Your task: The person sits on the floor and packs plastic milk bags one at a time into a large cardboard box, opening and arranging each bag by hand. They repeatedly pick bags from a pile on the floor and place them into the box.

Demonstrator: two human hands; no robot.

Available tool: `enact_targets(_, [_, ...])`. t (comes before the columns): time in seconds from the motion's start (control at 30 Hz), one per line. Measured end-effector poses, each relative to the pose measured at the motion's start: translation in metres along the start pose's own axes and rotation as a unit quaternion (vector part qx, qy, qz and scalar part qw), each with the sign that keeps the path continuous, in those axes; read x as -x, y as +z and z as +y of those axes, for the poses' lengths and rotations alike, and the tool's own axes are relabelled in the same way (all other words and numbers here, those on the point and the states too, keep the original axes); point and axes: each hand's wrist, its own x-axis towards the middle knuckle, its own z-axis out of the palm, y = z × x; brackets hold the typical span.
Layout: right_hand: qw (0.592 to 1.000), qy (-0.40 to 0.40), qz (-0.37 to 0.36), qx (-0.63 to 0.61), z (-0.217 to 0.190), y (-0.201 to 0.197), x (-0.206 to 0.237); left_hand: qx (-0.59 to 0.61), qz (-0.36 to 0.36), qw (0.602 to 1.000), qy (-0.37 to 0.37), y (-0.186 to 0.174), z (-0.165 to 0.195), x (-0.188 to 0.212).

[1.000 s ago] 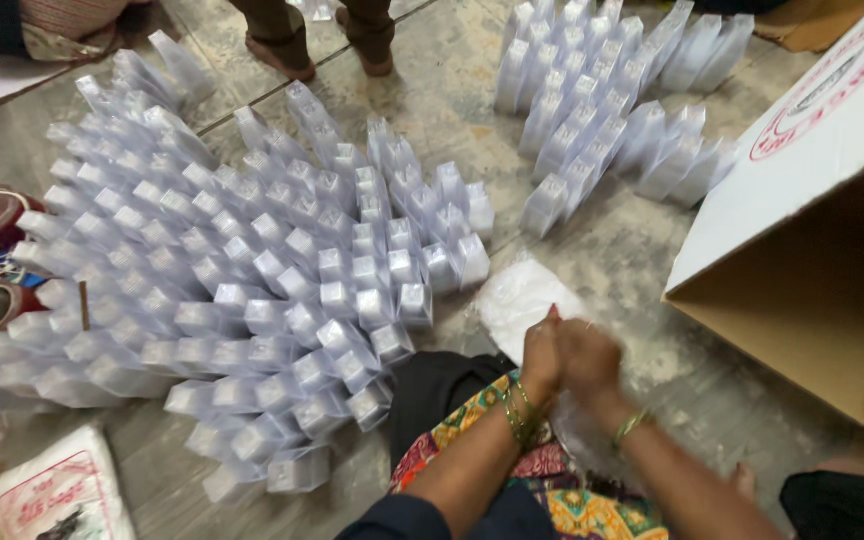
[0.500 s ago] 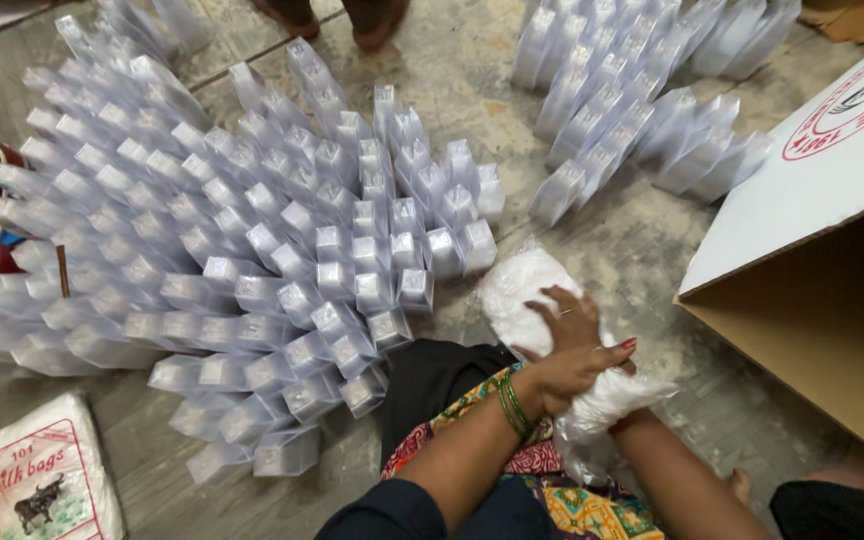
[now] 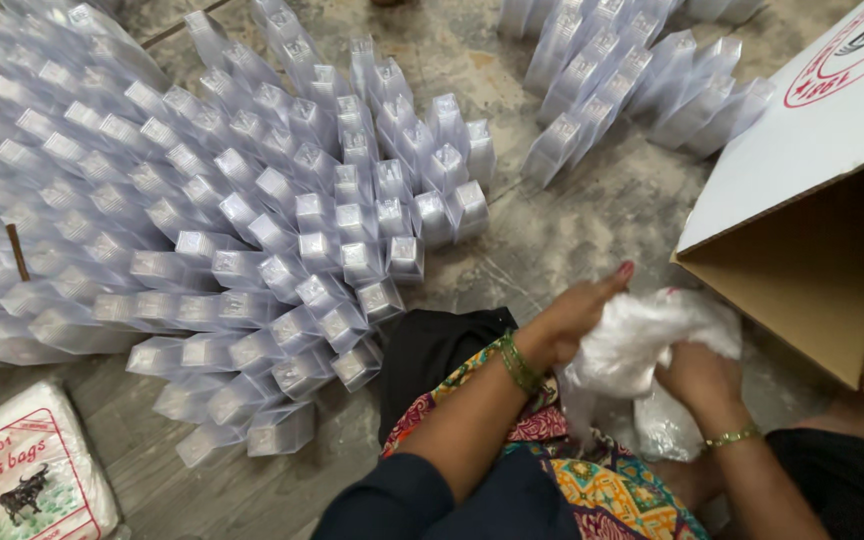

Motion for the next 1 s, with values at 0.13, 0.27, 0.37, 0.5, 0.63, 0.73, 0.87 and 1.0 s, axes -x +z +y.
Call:
enact_targets(0.13, [0.96,-0.068,0.018,-0.27,-0.053,0.013,-0.052,0.15,-0.046,0.988,0.007,-0.022,0.047,0.009])
enact_targets(0.27, [0.904,-0.249,-0.155,-0.311,-0.155,0.033,-0.116,0.583,-0.214,0.784,0.005,-0.039,0.051,0.009])
enact_targets(0.37, [0.877,-0.299,-0.196,-0.321,-0.224,0.05,-0.151,0.617,-0.296,0.729,0.009,-0.067,0.053,0.007])
enact_targets(0.5, [0.86,-0.313,-0.192,-0.355,-0.266,0.059,-0.177,0.339,-0.282,0.897,0.013,-0.093,0.056,-0.007])
enact_targets(0.63, [0.854,-0.301,-0.211,-0.368,-0.269,0.052,-0.192,0.29,-0.239,0.926,0.039,-0.095,0.05,-0.021])
enact_targets(0.73, [0.865,-0.321,-0.162,-0.35,-0.264,0.056,-0.18,0.328,-0.33,0.885,0.028,-0.095,0.045,-0.021])
enact_targets(0.87, [0.976,0.002,0.047,0.21,-0.235,0.074,-0.125,0.258,-0.194,0.945,0.058,-0.093,0.043,-0.017])
enact_targets(1.0, [0.871,-0.144,-0.121,-0.453,-0.16,0.046,-0.1,0.166,-0.155,0.971,0.072,-0.083,0.043,-0.01])
